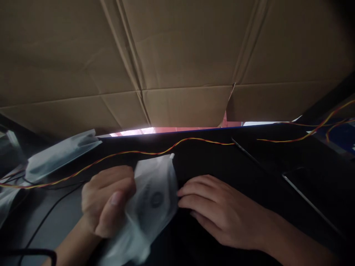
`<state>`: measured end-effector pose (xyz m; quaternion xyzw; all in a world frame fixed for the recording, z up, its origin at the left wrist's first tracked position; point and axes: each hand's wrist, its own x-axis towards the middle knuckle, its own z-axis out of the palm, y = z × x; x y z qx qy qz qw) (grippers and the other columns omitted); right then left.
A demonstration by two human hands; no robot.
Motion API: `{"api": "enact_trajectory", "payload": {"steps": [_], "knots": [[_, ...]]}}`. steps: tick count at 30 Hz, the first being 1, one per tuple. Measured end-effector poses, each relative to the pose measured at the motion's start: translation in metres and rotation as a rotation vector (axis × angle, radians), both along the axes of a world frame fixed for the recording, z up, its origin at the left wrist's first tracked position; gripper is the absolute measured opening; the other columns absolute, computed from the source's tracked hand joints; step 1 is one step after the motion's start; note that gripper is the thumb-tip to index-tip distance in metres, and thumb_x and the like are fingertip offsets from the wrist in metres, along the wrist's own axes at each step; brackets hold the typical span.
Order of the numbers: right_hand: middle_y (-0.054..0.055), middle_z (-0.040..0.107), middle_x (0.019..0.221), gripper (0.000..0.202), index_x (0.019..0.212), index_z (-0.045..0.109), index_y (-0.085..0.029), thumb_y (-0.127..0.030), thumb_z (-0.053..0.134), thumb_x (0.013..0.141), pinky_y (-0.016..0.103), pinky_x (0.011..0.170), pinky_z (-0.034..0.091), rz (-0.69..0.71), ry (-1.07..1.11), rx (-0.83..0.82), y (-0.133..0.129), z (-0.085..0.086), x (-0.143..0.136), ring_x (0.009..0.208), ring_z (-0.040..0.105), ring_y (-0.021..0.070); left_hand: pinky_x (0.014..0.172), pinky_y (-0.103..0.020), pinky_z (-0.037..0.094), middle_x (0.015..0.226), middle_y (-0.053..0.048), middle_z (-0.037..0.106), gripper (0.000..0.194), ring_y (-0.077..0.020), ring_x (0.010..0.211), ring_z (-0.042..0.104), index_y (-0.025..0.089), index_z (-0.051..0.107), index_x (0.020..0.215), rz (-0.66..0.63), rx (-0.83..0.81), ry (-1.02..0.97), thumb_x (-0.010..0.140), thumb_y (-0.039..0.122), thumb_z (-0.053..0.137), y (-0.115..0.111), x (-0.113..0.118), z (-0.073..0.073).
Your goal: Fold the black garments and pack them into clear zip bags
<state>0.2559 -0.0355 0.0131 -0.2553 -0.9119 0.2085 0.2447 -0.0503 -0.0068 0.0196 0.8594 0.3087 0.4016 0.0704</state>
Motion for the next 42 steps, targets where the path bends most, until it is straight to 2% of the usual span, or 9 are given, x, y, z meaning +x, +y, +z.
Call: {"api": "enact_trajectory", "payload": {"steps": [4,8,12,16,23,27,31,36,42], "knots": [[0.005,0.070,0.142,0.030,0.125,0.073,-0.023,-0.040,0.076,0.100,0.036,0.118,0.048,-0.011,0.017,-0.071,-0.002,0.012,0.014,0.137,0.060,0.0210,0.054,-0.037,0.024,0.060,0.002,0.035,0.042,-0.0170,0.051,0.035,0.024,0.039,0.069,-0.090,0.063,0.030,0.110,0.021,0.031,0.005,0.004,0.001],[0.000,0.054,0.167,0.080,0.148,0.066,-0.034,-0.058,0.094,0.077,0.051,0.130,0.039,0.023,-0.227,-0.200,-0.006,0.008,0.020,0.158,0.044,0.0324,0.055,-0.037,0.023,0.063,0.002,0.032,0.039,-0.0175,0.053,0.034,0.024,0.037,0.069,-0.039,0.031,0.067,0.107,0.017,0.033,0.009,0.000,0.000],[0.006,0.051,0.170,0.075,0.157,0.058,-0.028,-0.041,0.088,0.090,0.053,0.133,0.035,0.047,-0.268,-0.106,-0.010,-0.007,0.011,0.160,0.041,0.0328,0.056,-0.036,0.025,0.063,0.003,0.033,0.038,-0.0167,0.053,0.035,0.024,0.037,0.069,0.012,-0.042,0.131,0.106,0.013,0.035,0.011,-0.001,-0.002],[0.009,0.066,0.157,0.054,0.149,0.064,-0.022,-0.018,0.075,0.097,0.052,0.121,0.050,0.013,-0.225,0.039,-0.009,-0.010,0.004,0.148,0.058,0.0346,0.056,-0.033,0.029,0.064,0.004,0.038,0.036,-0.0149,0.054,0.039,0.023,0.037,0.072,-0.025,-0.130,0.179,0.107,0.016,0.037,0.016,0.000,-0.007],[0.001,0.077,0.140,0.057,0.141,0.067,-0.026,-0.003,0.066,0.089,0.032,0.113,0.055,-0.300,0.188,-0.135,0.009,0.003,0.018,0.127,0.073,0.0176,0.058,-0.030,0.039,0.071,0.002,0.052,0.040,-0.0152,0.060,0.051,0.023,0.049,0.081,-0.111,-0.340,0.160,0.114,0.036,0.031,0.010,0.018,-0.017],[0.005,0.074,0.140,0.056,0.142,0.065,-0.024,-0.004,0.061,0.090,0.039,0.116,0.053,-0.353,0.213,-0.008,0.005,0.006,0.013,0.131,0.068,0.0203,0.059,-0.030,0.043,0.078,0.001,0.056,0.051,-0.0160,0.064,0.053,0.023,0.047,0.092,-0.152,-0.408,0.042,0.116,0.057,0.019,0.000,0.035,-0.023],[0.012,0.069,0.145,0.050,0.143,0.067,-0.019,-0.016,0.067,0.093,0.051,0.121,0.047,-0.155,-0.072,0.062,-0.005,0.001,0.001,0.143,0.056,0.0295,0.063,-0.031,0.043,0.083,0.001,0.052,0.050,-0.0162,0.068,0.050,0.023,0.047,0.099,-0.193,-0.413,-0.047,0.114,0.063,0.022,-0.007,0.045,-0.025],[0.011,0.069,0.149,0.045,0.140,0.067,-0.017,-0.032,0.067,0.098,0.052,0.132,0.031,0.065,-0.144,0.029,-0.006,-0.006,-0.006,0.153,0.048,0.0301,0.072,-0.033,0.043,0.086,0.000,0.052,0.046,-0.0178,0.074,0.050,0.024,0.047,0.099,-0.275,-0.362,-0.065,0.115,0.061,0.026,-0.012,0.051,-0.021],[0.014,0.074,0.138,0.036,0.130,0.071,-0.015,-0.027,0.060,0.098,0.051,0.117,0.048,-0.223,-0.080,-0.038,-0.010,-0.007,-0.014,0.137,0.061,0.0321,0.081,-0.041,0.042,0.093,-0.004,0.059,0.051,-0.0235,0.082,0.054,0.021,0.054,0.106,-0.277,-0.280,0.202,0.114,0.060,0.023,-0.008,0.045,-0.009]]}}
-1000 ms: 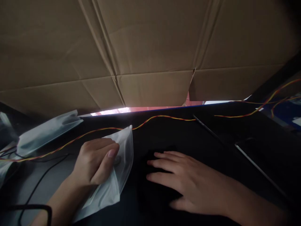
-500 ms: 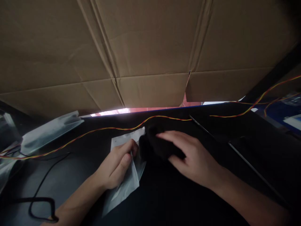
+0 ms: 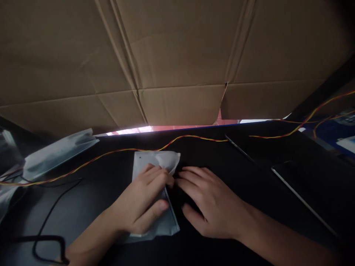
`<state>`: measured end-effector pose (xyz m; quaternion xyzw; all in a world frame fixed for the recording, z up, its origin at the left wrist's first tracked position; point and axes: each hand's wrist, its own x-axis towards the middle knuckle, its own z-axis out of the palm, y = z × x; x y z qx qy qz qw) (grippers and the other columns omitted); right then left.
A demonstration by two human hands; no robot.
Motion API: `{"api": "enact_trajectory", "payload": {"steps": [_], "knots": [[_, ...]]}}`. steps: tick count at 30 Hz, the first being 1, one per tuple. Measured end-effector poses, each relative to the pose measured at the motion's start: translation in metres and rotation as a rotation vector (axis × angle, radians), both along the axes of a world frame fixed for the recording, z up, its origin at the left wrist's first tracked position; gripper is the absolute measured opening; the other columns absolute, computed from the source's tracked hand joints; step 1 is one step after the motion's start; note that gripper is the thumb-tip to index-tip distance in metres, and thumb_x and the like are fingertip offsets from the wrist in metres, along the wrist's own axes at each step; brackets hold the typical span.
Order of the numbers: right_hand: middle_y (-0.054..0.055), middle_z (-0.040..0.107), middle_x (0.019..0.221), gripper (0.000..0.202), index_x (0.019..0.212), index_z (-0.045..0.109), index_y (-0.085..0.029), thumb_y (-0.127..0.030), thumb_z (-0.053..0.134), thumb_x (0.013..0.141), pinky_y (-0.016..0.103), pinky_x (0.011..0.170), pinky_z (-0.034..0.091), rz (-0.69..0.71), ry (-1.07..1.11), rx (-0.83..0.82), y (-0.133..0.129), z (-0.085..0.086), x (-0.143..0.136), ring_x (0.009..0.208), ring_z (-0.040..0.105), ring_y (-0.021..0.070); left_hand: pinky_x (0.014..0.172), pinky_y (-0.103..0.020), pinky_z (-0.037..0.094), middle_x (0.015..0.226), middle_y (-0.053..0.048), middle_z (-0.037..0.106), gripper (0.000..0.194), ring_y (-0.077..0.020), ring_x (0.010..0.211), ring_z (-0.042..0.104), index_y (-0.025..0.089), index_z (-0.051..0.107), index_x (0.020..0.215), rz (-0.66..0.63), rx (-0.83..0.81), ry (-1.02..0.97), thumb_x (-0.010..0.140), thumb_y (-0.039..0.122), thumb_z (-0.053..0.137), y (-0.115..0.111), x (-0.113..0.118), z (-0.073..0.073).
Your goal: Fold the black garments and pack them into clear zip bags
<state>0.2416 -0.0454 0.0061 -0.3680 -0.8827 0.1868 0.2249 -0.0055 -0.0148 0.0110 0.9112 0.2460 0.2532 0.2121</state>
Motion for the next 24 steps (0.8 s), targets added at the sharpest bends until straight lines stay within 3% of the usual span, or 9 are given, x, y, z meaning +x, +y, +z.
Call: {"api": "enact_trajectory", "payload": {"steps": [5,8,10,11,13,16,18,21,24], "knots": [[0.012,0.075,0.132,0.031,0.127,0.071,-0.017,-0.022,0.060,0.099,0.049,0.112,0.051,-0.165,0.155,-0.047,0.000,0.000,-0.004,0.128,0.066,0.0283,0.077,-0.038,0.044,0.087,-0.003,0.056,0.051,-0.0222,0.080,0.053,0.022,0.051,0.093,0.108,-0.136,-0.077,0.115,0.057,0.020,0.004,-0.008,-0.004],[0.006,0.079,0.107,0.017,0.108,0.072,-0.019,-0.024,0.056,0.104,0.041,0.093,0.059,-0.285,0.329,-0.161,0.008,0.003,0.000,0.100,0.074,0.0224,0.074,-0.036,0.042,0.081,-0.002,0.054,0.045,-0.0203,0.075,0.053,0.022,0.048,0.081,0.138,-0.109,0.015,0.115,0.039,0.025,0.006,-0.005,-0.005],[0.005,0.079,0.100,0.023,0.103,0.071,-0.020,-0.029,0.051,0.109,0.037,0.084,0.061,-0.325,0.381,-0.237,0.013,0.006,0.008,0.091,0.074,0.0206,0.075,-0.037,0.041,0.080,-0.002,0.056,0.041,-0.0197,0.073,0.053,0.021,0.049,0.078,0.167,-0.047,0.137,0.114,0.029,0.030,0.008,-0.003,-0.004],[0.006,0.080,0.104,0.025,0.107,0.072,-0.020,-0.031,0.050,0.110,0.038,0.086,0.061,-0.313,0.368,-0.242,0.015,0.007,0.013,0.095,0.075,0.0215,0.076,-0.037,0.041,0.080,-0.003,0.057,0.040,-0.0196,0.073,0.053,0.021,0.050,0.077,0.183,-0.024,0.188,0.113,0.027,0.032,0.008,-0.003,-0.003],[0.012,0.078,0.130,0.031,0.125,0.073,-0.020,-0.042,0.061,0.107,0.047,0.105,0.058,-0.198,0.236,-0.202,0.017,0.008,0.024,0.123,0.072,0.0279,0.075,-0.037,0.041,0.080,-0.003,0.059,0.041,-0.0195,0.072,0.054,0.020,0.053,0.078,0.222,-0.010,0.236,0.113,0.026,0.033,0.009,-0.004,0.000],[0.016,0.056,0.164,0.077,0.154,0.062,-0.022,-0.058,0.083,0.089,0.060,0.127,0.040,0.026,-0.053,-0.102,0.013,0.004,0.030,0.159,0.043,0.0377,0.071,-0.035,0.043,0.078,-0.003,0.059,0.046,-0.0188,0.071,0.056,0.020,0.054,0.075,0.269,-0.077,0.192,0.114,0.029,0.030,0.009,-0.006,0.004],[0.018,0.053,0.167,0.080,0.158,0.057,-0.019,-0.048,0.085,0.089,0.061,0.129,0.039,0.058,-0.164,-0.018,0.009,-0.003,0.026,0.162,0.038,0.0379,0.070,-0.033,0.045,0.078,-0.004,0.060,0.051,-0.0182,0.071,0.058,0.019,0.058,0.076,0.283,-0.162,0.141,0.115,0.033,0.028,0.008,-0.008,0.006],[0.021,0.066,0.153,0.057,0.147,0.065,-0.011,-0.020,0.080,0.092,0.058,0.119,0.053,0.027,-0.216,0.124,0.008,-0.010,0.016,0.150,0.055,0.0392,0.070,-0.032,0.047,0.081,-0.004,0.063,0.053,-0.0176,0.072,0.062,0.018,0.065,0.081,0.291,-0.232,0.094,0.116,0.035,0.027,0.009,-0.009,0.006],[0.017,0.078,0.135,0.046,0.134,0.073,-0.014,-0.012,0.077,0.088,0.053,0.101,0.066,-0.074,-0.098,0.124,0.015,-0.007,0.014,0.126,0.075,0.0372,0.069,-0.036,0.046,0.075,-0.004,0.062,0.051,-0.0198,0.069,0.060,0.019,0.061,0.074,0.291,-0.062,0.207,0.112,0.031,0.030,0.009,-0.009,0.005]]}}
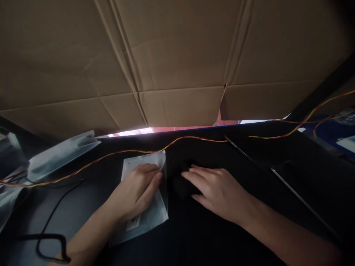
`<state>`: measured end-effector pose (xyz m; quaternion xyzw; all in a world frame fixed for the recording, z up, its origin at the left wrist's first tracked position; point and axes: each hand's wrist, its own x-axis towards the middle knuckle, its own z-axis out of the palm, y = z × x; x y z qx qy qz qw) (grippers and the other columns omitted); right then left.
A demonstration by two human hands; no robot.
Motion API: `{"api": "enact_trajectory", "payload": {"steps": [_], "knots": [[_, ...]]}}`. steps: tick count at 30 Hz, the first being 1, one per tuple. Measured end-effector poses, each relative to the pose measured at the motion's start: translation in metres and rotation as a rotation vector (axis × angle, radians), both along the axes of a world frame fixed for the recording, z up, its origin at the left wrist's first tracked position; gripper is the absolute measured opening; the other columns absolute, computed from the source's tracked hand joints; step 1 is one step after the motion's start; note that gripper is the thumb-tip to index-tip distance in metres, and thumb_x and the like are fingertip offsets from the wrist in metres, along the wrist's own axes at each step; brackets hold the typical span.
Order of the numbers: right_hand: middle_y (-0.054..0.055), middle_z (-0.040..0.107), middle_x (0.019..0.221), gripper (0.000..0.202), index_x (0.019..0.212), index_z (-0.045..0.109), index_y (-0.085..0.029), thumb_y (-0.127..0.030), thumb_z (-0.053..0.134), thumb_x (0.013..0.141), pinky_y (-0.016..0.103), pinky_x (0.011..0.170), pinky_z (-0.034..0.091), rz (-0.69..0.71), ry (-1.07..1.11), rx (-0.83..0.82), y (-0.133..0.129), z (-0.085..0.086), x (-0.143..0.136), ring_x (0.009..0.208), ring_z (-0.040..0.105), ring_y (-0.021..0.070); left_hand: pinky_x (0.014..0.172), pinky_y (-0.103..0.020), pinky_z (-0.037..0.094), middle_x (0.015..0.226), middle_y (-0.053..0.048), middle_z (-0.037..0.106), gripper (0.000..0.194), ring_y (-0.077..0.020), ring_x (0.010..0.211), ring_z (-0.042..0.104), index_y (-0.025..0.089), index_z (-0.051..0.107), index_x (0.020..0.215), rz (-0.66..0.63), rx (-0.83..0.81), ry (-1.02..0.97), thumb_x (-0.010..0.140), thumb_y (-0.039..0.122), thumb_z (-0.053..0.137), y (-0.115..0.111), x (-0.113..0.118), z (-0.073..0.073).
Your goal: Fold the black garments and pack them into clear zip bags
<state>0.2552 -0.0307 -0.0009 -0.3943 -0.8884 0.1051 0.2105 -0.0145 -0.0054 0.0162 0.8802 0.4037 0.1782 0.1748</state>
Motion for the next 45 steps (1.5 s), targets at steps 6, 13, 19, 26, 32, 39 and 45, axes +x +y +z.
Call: {"api": "enact_trajectory", "payload": {"steps": [6,13,19,26,32,39,45], "knots": [[0.004,0.085,0.113,0.030,0.120,0.077,-0.024,-0.017,0.068,0.093,0.038,0.088,0.068,-0.337,0.600,-0.009,0.008,0.014,0.012,0.102,0.083,0.0253,0.079,-0.042,0.055,0.089,-0.008,0.072,0.035,-0.0268,0.083,0.069,0.018,0.076,0.112,-0.025,0.092,0.119,0.090,0.016,0.048,-0.011,0.008,-0.001],[0.011,0.079,0.130,0.039,0.133,0.069,-0.018,-0.025,0.077,0.095,0.039,0.096,0.065,0.067,0.179,0.130,-0.011,0.004,-0.007,0.120,0.075,0.0282,0.066,-0.031,0.054,0.083,-0.002,0.072,0.014,-0.0197,0.074,0.068,0.020,0.062,0.082,0.107,-0.290,-0.304,0.080,0.011,0.051,-0.018,0.023,-0.006],[0.005,0.079,0.116,0.036,0.119,0.072,-0.020,-0.034,0.087,0.090,0.041,0.078,0.060,0.098,-0.152,0.062,-0.007,0.009,-0.009,0.104,0.071,0.0286,0.063,-0.028,0.048,0.084,0.004,0.063,0.041,-0.0158,0.070,0.060,0.024,0.053,0.129,0.158,-0.256,-0.444,0.090,0.014,0.052,-0.015,0.022,-0.013],[0.004,0.075,0.100,0.024,0.099,0.073,-0.019,-0.042,0.076,0.095,0.048,0.084,0.052,0.018,-0.186,0.014,-0.014,0.012,-0.017,0.094,0.062,0.0282,0.061,-0.024,0.046,0.081,0.004,0.061,0.019,-0.0135,0.070,0.059,0.026,0.063,0.118,0.186,-0.283,-0.612,0.100,0.024,0.058,-0.019,0.019,-0.001],[0.009,0.074,0.128,0.043,0.126,0.070,-0.014,-0.046,0.071,0.097,0.048,0.112,0.042,0.352,-0.158,0.083,-0.011,0.001,-0.016,0.127,0.057,0.0321,0.096,-0.039,0.057,0.102,-0.002,0.076,0.026,-0.0228,0.103,0.073,0.028,0.073,0.128,0.081,-0.203,-0.352,0.105,0.029,0.059,-0.010,0.012,-0.002],[0.013,0.067,0.151,0.071,0.157,0.051,-0.012,-0.058,0.058,0.104,0.047,0.127,0.030,0.508,-0.108,0.011,-0.016,-0.011,-0.018,0.143,0.054,0.0335,0.136,-0.059,0.027,0.176,-0.003,0.039,0.052,-0.0323,0.165,0.034,0.039,0.048,0.164,-0.262,-0.339,-0.272,0.112,0.045,0.053,0.003,-0.011,-0.018],[0.020,0.065,0.152,0.059,0.152,0.060,-0.009,-0.046,0.056,0.106,0.053,0.128,0.033,0.114,-0.068,-0.059,-0.034,-0.012,-0.044,0.148,0.050,0.0373,0.140,-0.059,0.012,0.178,0.006,0.034,0.053,-0.0283,0.169,0.022,0.047,0.035,0.168,-0.097,-0.340,-0.392,0.116,0.051,0.037,-0.019,0.016,-0.023]]}}
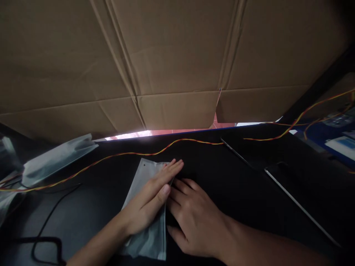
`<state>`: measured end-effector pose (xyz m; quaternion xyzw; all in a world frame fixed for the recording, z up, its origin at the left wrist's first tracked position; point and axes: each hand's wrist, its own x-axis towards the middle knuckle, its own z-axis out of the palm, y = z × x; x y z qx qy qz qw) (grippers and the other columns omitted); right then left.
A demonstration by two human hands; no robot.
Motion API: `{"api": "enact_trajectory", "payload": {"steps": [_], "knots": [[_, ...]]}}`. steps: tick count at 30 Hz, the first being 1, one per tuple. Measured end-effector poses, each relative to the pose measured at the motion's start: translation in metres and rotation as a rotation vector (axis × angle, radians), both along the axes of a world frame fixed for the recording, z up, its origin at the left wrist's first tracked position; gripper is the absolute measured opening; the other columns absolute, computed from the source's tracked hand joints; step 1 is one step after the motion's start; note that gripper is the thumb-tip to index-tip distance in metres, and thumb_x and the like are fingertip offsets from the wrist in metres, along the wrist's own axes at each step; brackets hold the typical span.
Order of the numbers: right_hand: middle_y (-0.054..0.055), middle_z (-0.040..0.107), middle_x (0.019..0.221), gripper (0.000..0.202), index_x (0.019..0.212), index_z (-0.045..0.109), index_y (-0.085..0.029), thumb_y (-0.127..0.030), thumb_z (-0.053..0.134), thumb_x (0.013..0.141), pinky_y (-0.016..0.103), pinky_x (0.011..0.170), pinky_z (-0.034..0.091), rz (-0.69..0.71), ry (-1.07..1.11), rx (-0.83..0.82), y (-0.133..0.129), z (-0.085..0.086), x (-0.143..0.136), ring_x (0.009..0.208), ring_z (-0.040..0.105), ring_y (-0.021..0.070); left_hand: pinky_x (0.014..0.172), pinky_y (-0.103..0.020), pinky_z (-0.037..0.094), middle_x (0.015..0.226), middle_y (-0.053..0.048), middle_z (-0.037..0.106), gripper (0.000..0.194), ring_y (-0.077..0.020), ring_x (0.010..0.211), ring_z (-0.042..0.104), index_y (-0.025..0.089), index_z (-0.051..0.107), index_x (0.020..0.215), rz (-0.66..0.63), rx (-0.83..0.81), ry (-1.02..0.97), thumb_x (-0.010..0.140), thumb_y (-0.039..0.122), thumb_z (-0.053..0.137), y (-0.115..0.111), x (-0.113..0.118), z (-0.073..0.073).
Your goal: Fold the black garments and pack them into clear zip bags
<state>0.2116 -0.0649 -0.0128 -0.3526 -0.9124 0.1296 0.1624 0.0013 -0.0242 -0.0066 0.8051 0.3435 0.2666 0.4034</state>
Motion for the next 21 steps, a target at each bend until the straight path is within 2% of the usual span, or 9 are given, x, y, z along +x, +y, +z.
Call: {"api": "enact_trajectory", "payload": {"steps": [3,5,7,10,12,14,16,19,21], "knots": [[0.022,0.068,0.146,0.053,0.145,0.066,-0.008,-0.043,0.055,0.106,0.060,0.120,0.042,-0.154,-0.011,-0.009,-0.005,0.004,-0.008,0.145,0.052,0.0408,0.139,-0.058,0.017,0.181,0.006,0.026,0.055,-0.0284,0.169,0.019,0.045,0.031,0.170,0.015,-0.008,0.063,0.116,0.052,0.035,-0.001,-0.002,0.007],[0.022,0.069,0.144,0.049,0.139,0.069,-0.009,-0.041,0.057,0.105,0.061,0.113,0.048,-0.224,-0.024,-0.032,-0.005,0.008,-0.008,0.141,0.054,0.0422,0.138,-0.061,0.014,0.182,0.003,0.024,0.061,-0.0304,0.169,0.019,0.043,0.024,0.172,-0.059,0.048,0.166,0.115,0.056,0.038,0.006,-0.012,0.012],[0.020,0.069,0.144,0.046,0.137,0.069,-0.011,-0.040,0.061,0.102,0.061,0.110,0.050,-0.210,-0.024,-0.052,-0.002,0.011,-0.004,0.139,0.054,0.0418,0.137,-0.066,0.007,0.181,-0.001,0.025,0.077,-0.0345,0.168,0.020,0.041,0.018,0.173,-0.175,0.120,0.291,0.108,0.067,0.049,0.016,-0.025,0.015],[0.016,0.072,0.137,0.043,0.131,0.070,-0.012,-0.042,0.066,0.100,0.057,0.119,0.045,-0.001,0.009,-0.020,0.006,0.009,0.006,0.137,0.056,0.0380,0.135,-0.070,0.005,0.182,-0.007,0.023,0.111,-0.0410,0.168,0.017,0.038,0.015,0.174,-0.257,0.187,0.389,0.088,0.085,0.066,0.026,-0.036,0.011],[0.015,0.077,0.126,0.041,0.125,0.072,-0.012,-0.043,0.067,0.098,0.051,0.123,0.042,0.199,0.035,0.007,0.011,0.002,0.010,0.129,0.063,0.0339,0.135,-0.071,0.009,0.181,-0.011,0.023,0.129,-0.0442,0.167,0.019,0.035,0.015,0.175,-0.270,0.216,0.379,0.074,0.089,0.076,0.025,-0.033,0.007],[0.014,0.079,0.119,0.039,0.122,0.072,-0.012,-0.041,0.068,0.097,0.046,0.121,0.045,0.330,0.090,0.014,0.013,-0.007,0.009,0.122,0.069,0.0306,0.135,-0.072,0.010,0.180,-0.013,0.025,0.139,-0.0457,0.165,0.023,0.033,0.014,0.175,-0.284,0.239,0.354,0.067,0.087,0.083,0.019,-0.024,0.005],[0.015,0.079,0.123,0.037,0.123,0.072,-0.012,-0.038,0.066,0.097,0.044,0.118,0.048,0.325,0.201,0.015,0.012,-0.015,0.003,0.124,0.070,0.0302,0.135,-0.072,0.010,0.180,-0.013,0.025,0.140,-0.0452,0.165,0.025,0.033,0.011,0.176,-0.282,0.258,0.337,0.069,0.085,0.084,0.009,-0.011,0.005],[0.016,0.074,0.139,0.041,0.134,0.068,-0.015,-0.036,0.064,0.099,0.049,0.118,0.050,0.143,0.313,-0.032,0.008,-0.023,-0.010,0.135,0.065,0.0332,0.135,-0.072,0.007,0.182,-0.010,0.019,0.125,-0.0422,0.167,0.020,0.034,0.005,0.176,-0.219,0.282,0.341,0.084,0.081,0.075,-0.010,0.008,0.010],[0.016,0.068,0.149,0.050,0.147,0.059,-0.018,-0.035,0.064,0.101,0.053,0.117,0.051,0.062,0.271,-0.090,0.007,-0.023,-0.016,0.140,0.061,0.0347,0.135,-0.072,0.005,0.183,-0.007,0.016,0.111,-0.0402,0.168,0.014,0.035,0.004,0.176,-0.167,0.292,0.339,0.094,0.076,0.068,-0.021,0.016,0.013]]}}
